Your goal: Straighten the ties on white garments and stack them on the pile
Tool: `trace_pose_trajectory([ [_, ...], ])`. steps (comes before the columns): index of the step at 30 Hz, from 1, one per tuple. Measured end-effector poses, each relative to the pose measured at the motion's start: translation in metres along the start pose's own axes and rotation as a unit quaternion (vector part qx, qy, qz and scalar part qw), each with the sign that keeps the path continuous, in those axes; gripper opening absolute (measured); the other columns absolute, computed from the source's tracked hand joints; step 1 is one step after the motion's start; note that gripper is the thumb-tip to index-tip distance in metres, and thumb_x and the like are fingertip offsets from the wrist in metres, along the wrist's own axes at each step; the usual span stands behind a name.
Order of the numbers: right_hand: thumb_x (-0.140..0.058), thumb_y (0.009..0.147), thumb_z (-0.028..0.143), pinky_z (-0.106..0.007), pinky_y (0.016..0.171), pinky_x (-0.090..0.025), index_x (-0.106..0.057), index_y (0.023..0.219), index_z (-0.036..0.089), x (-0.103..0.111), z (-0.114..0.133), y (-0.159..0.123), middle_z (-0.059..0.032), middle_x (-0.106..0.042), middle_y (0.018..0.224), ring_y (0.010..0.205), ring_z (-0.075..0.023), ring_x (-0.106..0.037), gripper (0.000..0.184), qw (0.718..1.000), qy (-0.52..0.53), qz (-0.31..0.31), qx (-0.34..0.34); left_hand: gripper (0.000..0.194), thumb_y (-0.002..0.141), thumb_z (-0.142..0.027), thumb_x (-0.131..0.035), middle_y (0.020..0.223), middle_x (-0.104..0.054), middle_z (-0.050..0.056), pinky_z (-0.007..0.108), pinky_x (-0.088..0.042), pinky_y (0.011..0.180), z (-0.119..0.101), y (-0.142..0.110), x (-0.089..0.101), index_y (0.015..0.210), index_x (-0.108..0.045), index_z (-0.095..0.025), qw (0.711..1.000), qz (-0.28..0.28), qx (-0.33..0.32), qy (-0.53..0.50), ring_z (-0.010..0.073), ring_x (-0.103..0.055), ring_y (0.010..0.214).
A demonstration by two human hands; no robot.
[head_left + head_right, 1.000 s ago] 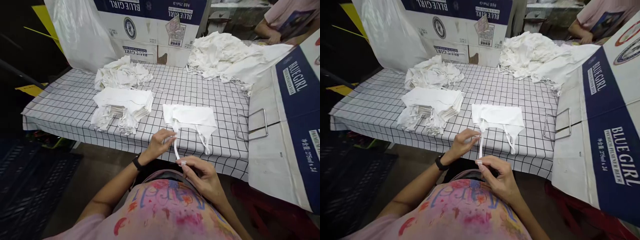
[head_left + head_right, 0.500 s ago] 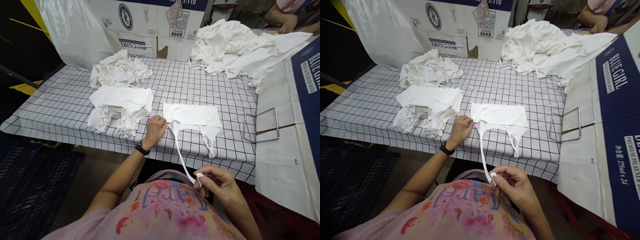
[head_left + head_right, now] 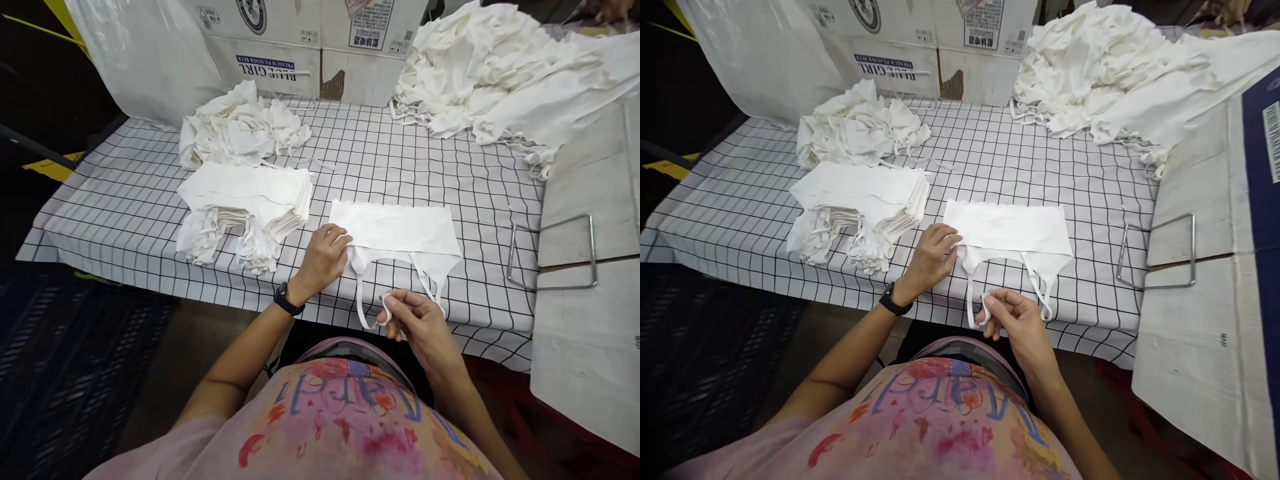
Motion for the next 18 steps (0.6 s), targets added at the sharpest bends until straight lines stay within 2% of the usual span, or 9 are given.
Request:
trace_pose_trajectory([
  [2, -0.086, 0.078, 0.044, -0.018, 0.043, -0.042, -0.076, 0.085, 0.018, -0.009, 0.005, 0.017, -0.0048, -0.074, 0.072, 0.048, -0.0085, -0.056, 0.029, 0.999, 0.004, -0.021, 0.028, 0.026, 0.095, -0.009, -0.056, 0.122, -0.069, 0.009, 0.042, -0.051, 0.102, 0.001, 0.009, -0.005, 0.118, -0.065, -0.017, 0.998, 0.053, -0.029, -0.012, 0.0254, -0.057, 0.121],
  [5, -0.085, 0.078, 0.042, -0.018, 0.046, -0.043, -0.076, 0.080, 0.017, -0.019, 0.012, 0.041, -0.0056, -0.075, 0.077, 0.053, -0.0080, -0.054, 0.026, 0.996, -0.005, -0.054, 0.072, 0.021, 0.098, -0.013, -0.055, 0.116, -0.071, 0.009, 0.040, -0.051, 0.094, 0.003, 0.019, -0.014, 0.114, -0.068, -0.017, 0.992, 0.118, -0.033, 0.013, 0.0243, -0.061, 0.111],
  [8, -0.084, 0.078, 0.040, -0.020, 0.047, -0.044, -0.076, 0.079, 0.017, -0.025, 0.014, 0.062, -0.0050, -0.074, 0.074, 0.053, -0.0087, -0.054, 0.024, 0.994, -0.008, -0.070, 0.083, 0.017, 0.100, -0.018, -0.056, 0.110, -0.072, 0.007, 0.040, -0.049, 0.086, 0.004, 0.024, -0.020, 0.107, -0.071, -0.017, 0.987, 0.150, -0.034, 0.047, 0.0250, -0.061, 0.104],
  [12, -0.081, 0.078, 0.036, -0.021, 0.047, -0.042, -0.075, 0.077, 0.017, -0.025, 0.013, 0.080, -0.0012, -0.068, 0.064, 0.051, -0.0093, -0.053, 0.020, 0.990, -0.027, -0.097, 0.097, 0.016, 0.100, -0.021, -0.059, 0.110, -0.073, 0.006, 0.039, -0.047, 0.082, 0.009, 0.026, -0.025, 0.105, -0.074, -0.018, 0.989, 0.142, -0.020, 0.032, 0.0253, -0.060, 0.105],
  [15, -0.080, 0.078, 0.036, -0.022, 0.046, -0.040, -0.076, 0.076, 0.017, -0.025, 0.014, 0.086, 0.0033, -0.059, 0.054, 0.047, -0.0086, -0.047, 0.020, 0.987, -0.052, -0.116, 0.103, 0.014, 0.099, -0.023, -0.062, 0.107, -0.074, 0.005, 0.038, -0.048, 0.082, 0.015, 0.027, -0.028, 0.100, -0.076, -0.020, 0.992, 0.123, 0.012, -0.023, 0.0234, -0.060, 0.103],
  [18, -0.079, 0.076, 0.036, -0.022, 0.045, -0.040, -0.075, 0.076, 0.016, -0.027, 0.015, 0.090, 0.0044, -0.057, 0.051, 0.045, -0.0086, -0.046, 0.021, 0.986, -0.063, -0.124, 0.092, 0.012, 0.098, -0.024, -0.065, 0.104, -0.074, 0.004, 0.038, -0.048, 0.084, 0.020, 0.028, -0.030, 0.095, -0.076, -0.020, 0.991, 0.106, 0.039, -0.075, 0.0217, -0.061, 0.100],
])
Point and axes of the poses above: each hand's wrist, its own y-axis towards the middle knuckle, its own x-axis out of the back of the hand, z = x × y, the point moved 3 cm from there along y, towards the middle knuckle
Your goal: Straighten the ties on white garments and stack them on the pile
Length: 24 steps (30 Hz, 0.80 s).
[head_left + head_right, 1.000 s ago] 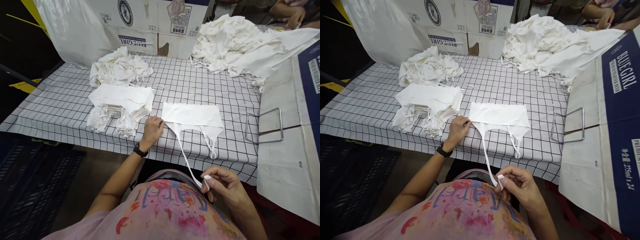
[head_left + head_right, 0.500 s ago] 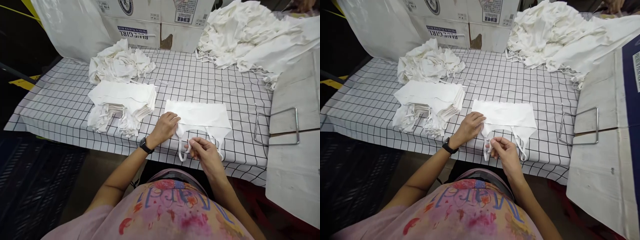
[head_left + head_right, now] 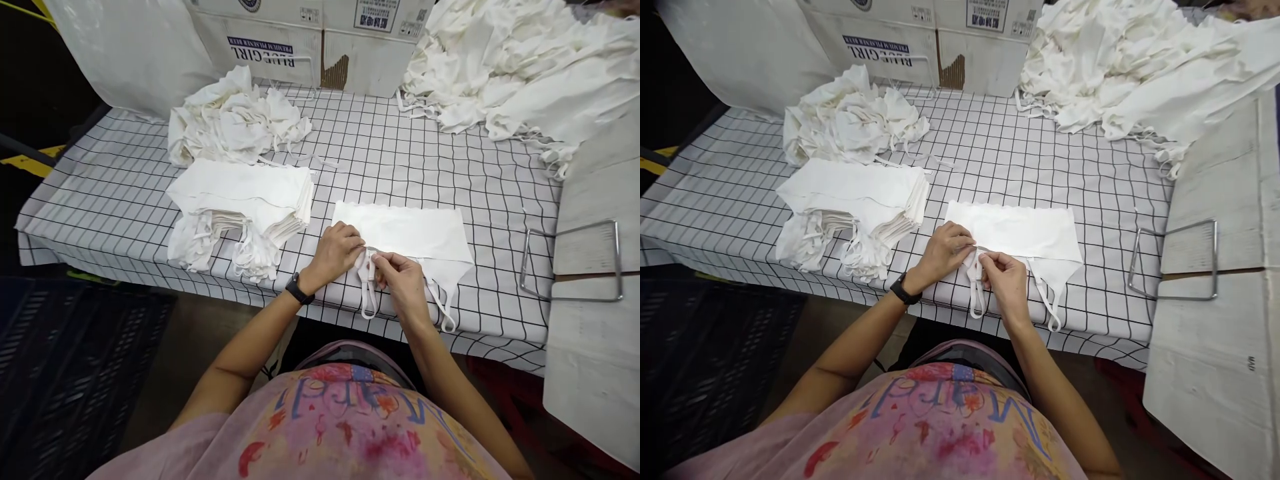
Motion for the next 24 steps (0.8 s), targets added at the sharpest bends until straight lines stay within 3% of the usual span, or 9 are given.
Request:
trace_pose_trajectory([
  [7, -0.077, 0.078, 0.035, -0.020, 0.043, -0.043, -0.070, 0.070, 0.015, -0.005, 0.003, 0.008, 0.0001, -0.062, 0.051, 0.042, -0.0089, -0.052, 0.023, 0.999, -0.006, -0.015, -0.028, 0.011, 0.097, -0.025, -0.066, 0.100, -0.075, 0.003, 0.038, -0.046, 0.084, 0.000, 0.000, -0.001, 0.093, -0.075, -0.021, 0.999, -0.015, 0.012, -0.037, 0.0209, -0.063, 0.099],
  [24, -0.074, 0.075, 0.029, -0.018, 0.042, -0.043, -0.066, 0.061, 0.016, -0.007, 0.007, 0.016, 0.0000, -0.061, 0.050, 0.042, -0.0085, -0.055, 0.021, 0.999, 0.005, -0.032, -0.040, 0.022, 0.103, -0.022, -0.053, 0.095, -0.076, 0.003, 0.042, -0.040, 0.087, -0.008, -0.002, -0.006, 0.089, -0.070, -0.020, 0.997, -0.046, -0.052, 0.045, 0.0216, -0.062, 0.096],
])
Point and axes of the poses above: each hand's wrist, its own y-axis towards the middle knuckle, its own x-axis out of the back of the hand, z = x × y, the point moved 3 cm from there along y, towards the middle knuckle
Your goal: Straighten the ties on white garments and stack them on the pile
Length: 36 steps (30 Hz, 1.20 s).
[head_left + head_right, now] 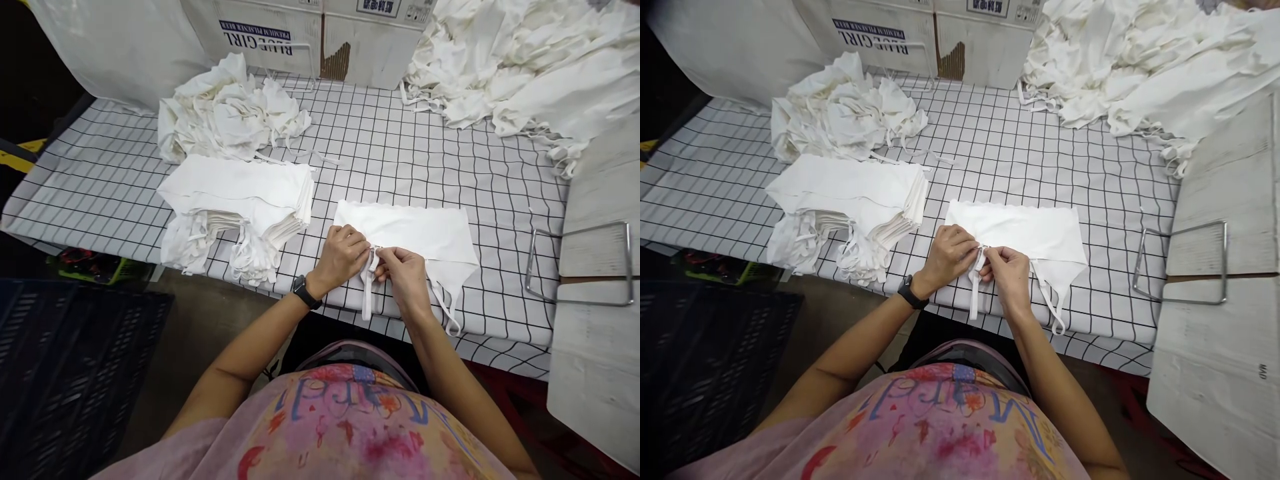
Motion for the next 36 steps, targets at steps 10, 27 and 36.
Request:
trace_pose_trajectory([
  [10, -0.073, 0.072, 0.026, -0.018, 0.041, -0.043, -0.068, 0.063, 0.016, -0.0004, -0.0003, 0.0004, 0.0003, -0.061, 0.050, 0.041, -0.0082, -0.053, 0.015, 1.000, 0.015, 0.000, -0.010, 0.025, 0.103, -0.020, -0.052, 0.090, -0.076, 0.002, 0.042, -0.040, 0.088, -0.0012, -0.0019, -0.0002, 0.086, -0.070, -0.019, 0.999, -0.034, -0.029, 0.013, 0.0214, -0.062, 0.095],
  [27, -0.074, 0.073, 0.027, -0.019, 0.043, -0.046, -0.069, 0.065, 0.016, -0.0014, -0.0016, 0.0001, -0.0005, -0.062, 0.051, 0.044, -0.0098, -0.056, 0.015, 1.000, 0.014, -0.018, 0.001, 0.027, 0.105, -0.021, -0.049, 0.090, -0.074, 0.003, 0.043, -0.038, 0.088, -0.0007, -0.0035, -0.0030, 0.087, -0.069, -0.019, 0.998, -0.030, -0.037, 0.029, 0.0222, -0.061, 0.096],
  [36, -0.073, 0.070, 0.023, -0.017, 0.041, -0.043, -0.069, 0.062, 0.016, -0.0013, -0.0019, 0.0040, -0.0002, -0.061, 0.048, 0.042, -0.0084, -0.053, 0.012, 1.000, 0.026, 0.000, -0.017, 0.028, 0.105, -0.018, -0.047, 0.086, -0.073, 0.003, 0.042, -0.037, 0.089, -0.0030, -0.0046, -0.0008, 0.086, -0.068, -0.018, 0.996, -0.031, -0.060, 0.059, 0.0216, -0.061, 0.095],
])
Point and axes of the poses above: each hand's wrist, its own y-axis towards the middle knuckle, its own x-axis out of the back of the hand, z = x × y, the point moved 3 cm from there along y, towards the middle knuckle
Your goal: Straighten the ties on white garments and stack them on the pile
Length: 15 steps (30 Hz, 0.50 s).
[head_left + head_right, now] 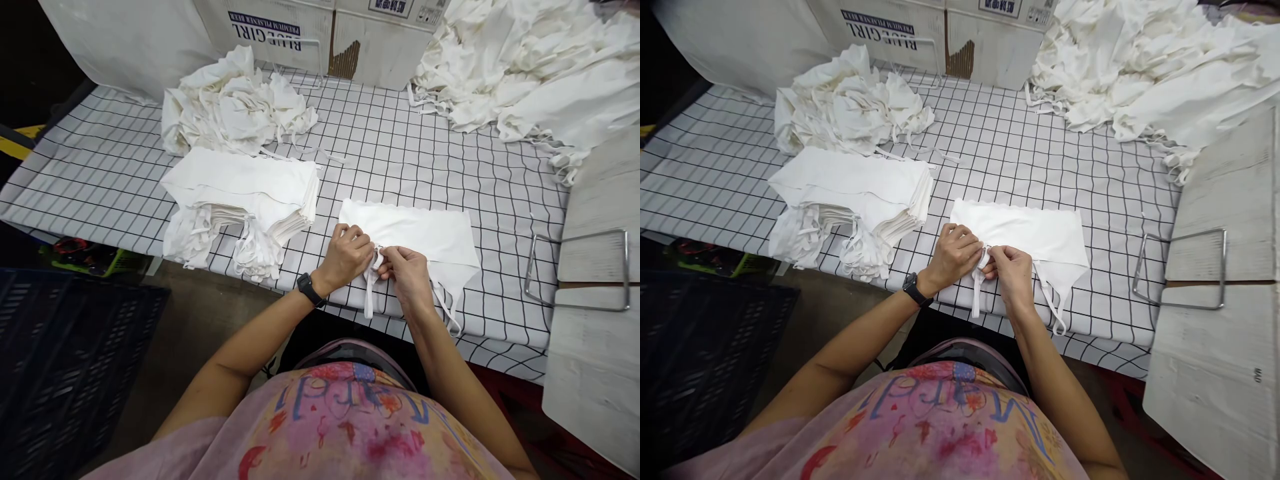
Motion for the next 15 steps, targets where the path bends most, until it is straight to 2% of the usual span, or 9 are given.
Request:
trace_pose_trajectory([
  [11, -0.072, 0.069, 0.024, -0.017, 0.040, -0.042, -0.068, 0.060, 0.016, 0.0005, -0.0014, -0.0004, 0.0010, -0.059, 0.048, 0.042, -0.0088, -0.054, 0.013, 1.000, -0.011, 0.003, 0.002, 0.030, 0.103, -0.014, -0.049, 0.079, -0.070, 0.003, 0.041, -0.040, 0.090, -0.0026, 0.0012, -0.0033, 0.078, -0.065, -0.017, 0.998, -0.041, -0.032, 0.023, 0.0203, -0.059, 0.088],
  [15, -0.071, 0.070, 0.025, -0.017, 0.041, -0.043, -0.069, 0.063, 0.016, 0.0009, -0.0026, -0.0002, 0.0011, -0.060, 0.049, 0.042, -0.0089, -0.054, 0.011, 1.000, -0.007, -0.011, 0.007, 0.029, 0.104, -0.015, -0.049, 0.081, -0.070, 0.003, 0.041, -0.040, 0.090, -0.0030, 0.0017, -0.0027, 0.081, -0.065, -0.017, 0.999, -0.037, -0.029, 0.018, 0.0207, -0.059, 0.089],
])
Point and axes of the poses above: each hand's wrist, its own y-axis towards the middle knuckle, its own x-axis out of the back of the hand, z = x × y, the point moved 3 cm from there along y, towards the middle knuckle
